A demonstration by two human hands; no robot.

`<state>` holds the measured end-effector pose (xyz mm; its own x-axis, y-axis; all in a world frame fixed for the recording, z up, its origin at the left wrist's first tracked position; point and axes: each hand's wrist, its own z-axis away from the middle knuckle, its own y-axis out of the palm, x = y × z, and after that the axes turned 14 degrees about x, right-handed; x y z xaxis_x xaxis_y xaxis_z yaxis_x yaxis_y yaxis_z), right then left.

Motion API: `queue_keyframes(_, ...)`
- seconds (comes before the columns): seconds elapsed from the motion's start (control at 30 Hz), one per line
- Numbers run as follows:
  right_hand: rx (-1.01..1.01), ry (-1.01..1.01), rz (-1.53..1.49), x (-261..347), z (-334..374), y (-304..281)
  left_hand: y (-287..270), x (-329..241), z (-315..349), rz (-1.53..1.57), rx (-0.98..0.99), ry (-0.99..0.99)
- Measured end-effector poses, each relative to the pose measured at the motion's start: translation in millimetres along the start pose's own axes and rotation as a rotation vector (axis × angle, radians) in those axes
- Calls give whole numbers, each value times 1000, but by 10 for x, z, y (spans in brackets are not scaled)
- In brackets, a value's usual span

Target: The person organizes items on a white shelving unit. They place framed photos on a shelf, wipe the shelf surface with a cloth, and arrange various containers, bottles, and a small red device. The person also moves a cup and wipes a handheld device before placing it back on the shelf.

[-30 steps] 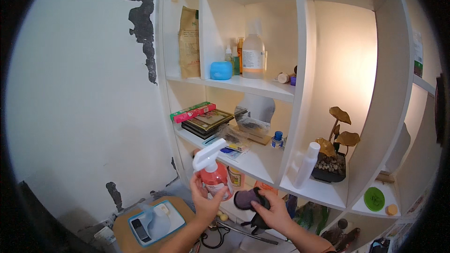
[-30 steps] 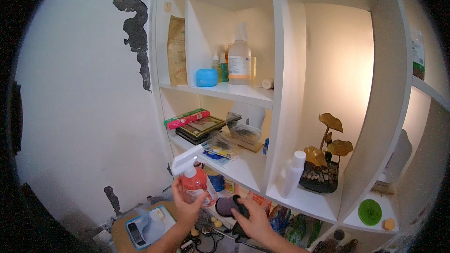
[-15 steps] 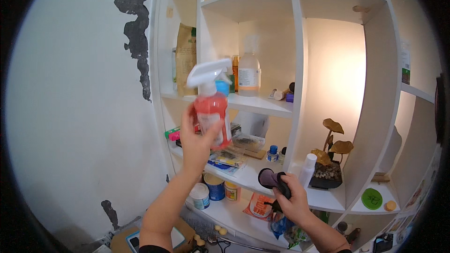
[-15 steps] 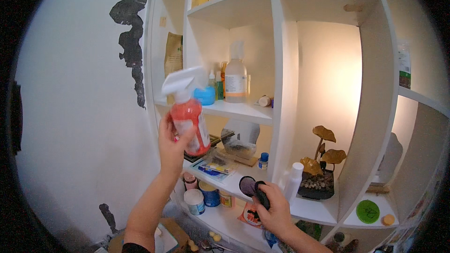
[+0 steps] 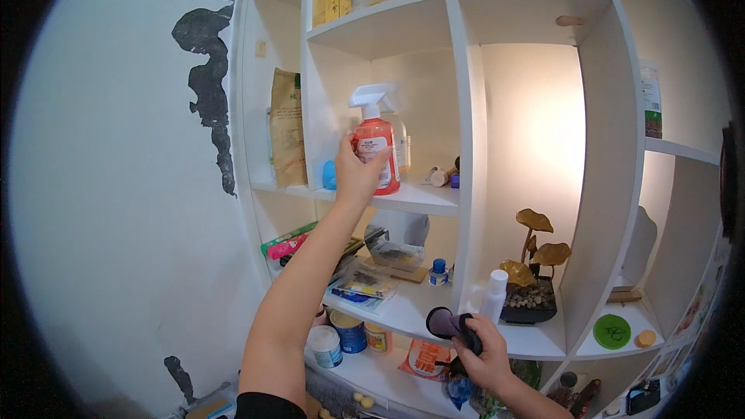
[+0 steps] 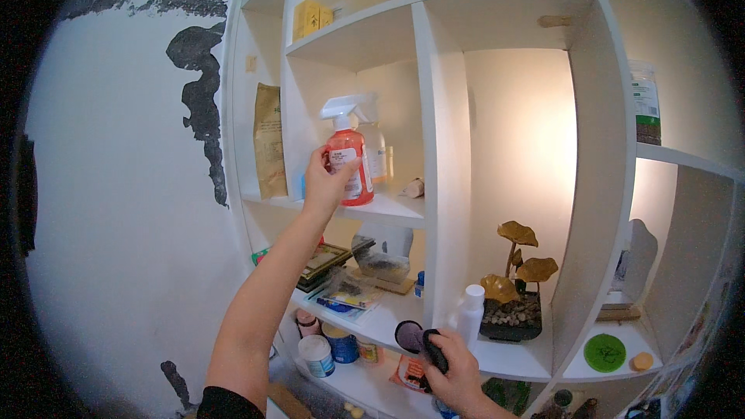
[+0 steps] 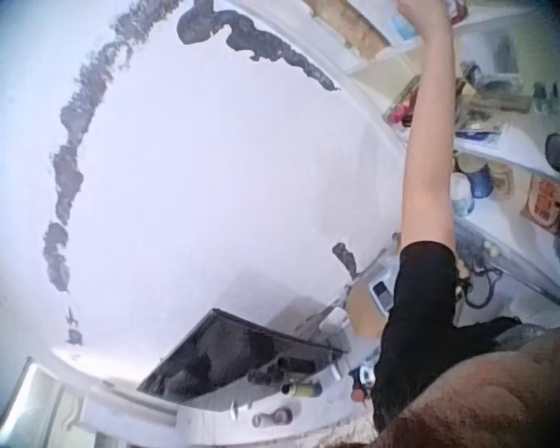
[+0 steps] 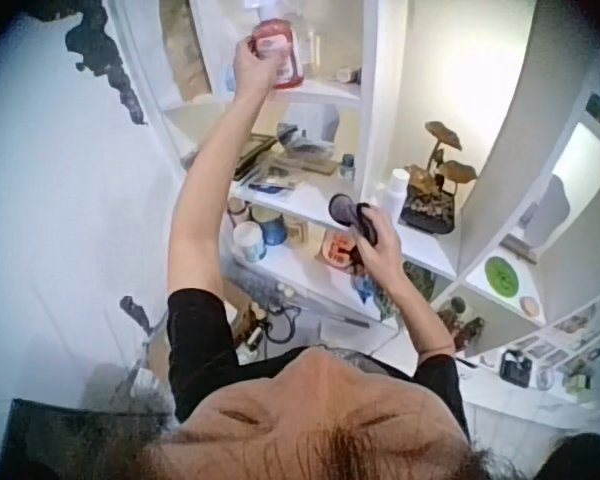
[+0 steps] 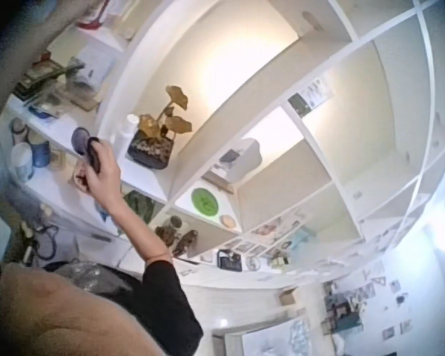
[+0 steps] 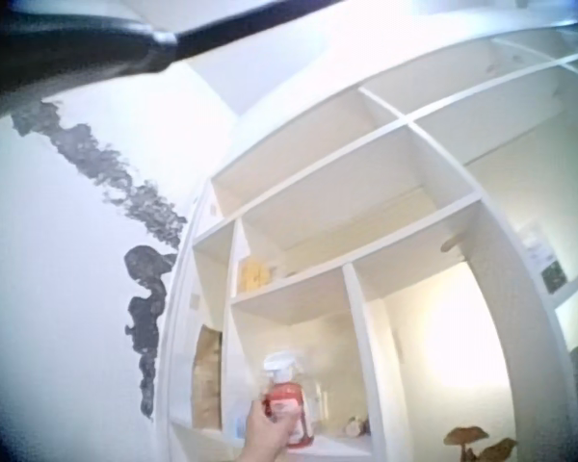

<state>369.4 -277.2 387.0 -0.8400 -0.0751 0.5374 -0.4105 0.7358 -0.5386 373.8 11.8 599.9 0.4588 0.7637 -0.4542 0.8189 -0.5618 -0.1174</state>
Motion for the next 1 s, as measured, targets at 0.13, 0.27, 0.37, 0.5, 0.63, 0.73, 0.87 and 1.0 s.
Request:
queue_keyframes(0.13, -22, 38, -35, 70, -2, -28, 69, -15, -36, -140, 76, -95)
queue_keyframes(0.27, -38, -7, -1, 26, -28, -37, 118, 115, -66, -290, -30, -21)
queue_keyframes(0.37, -54, -39, -20, -63, -39, -45, 128, 115, -50, -311, -74, -3)
queue_keyframes(0.5, -48, -40, -49, -58, -82, -65, 101, 54, 23, -584, -66, 55)
queue_keyframes(0.63, -60, -88, 24, -82, -139, -130, 168, -134, 101, -743, -131, 35)
queue_keyframes(0.73, -76, -125, 65, -43, -236, -163, 106, -73, 71, -654, -105, 11)
queue_keyframes(0.87, -99, -196, 84, 66, -420, -248, 41, 46, 50, -523, -61, -10)
queue_keyframes(1.0, -109, -244, 125, 210, -590, -313, 23, 31, 95, -700, -64, 70)
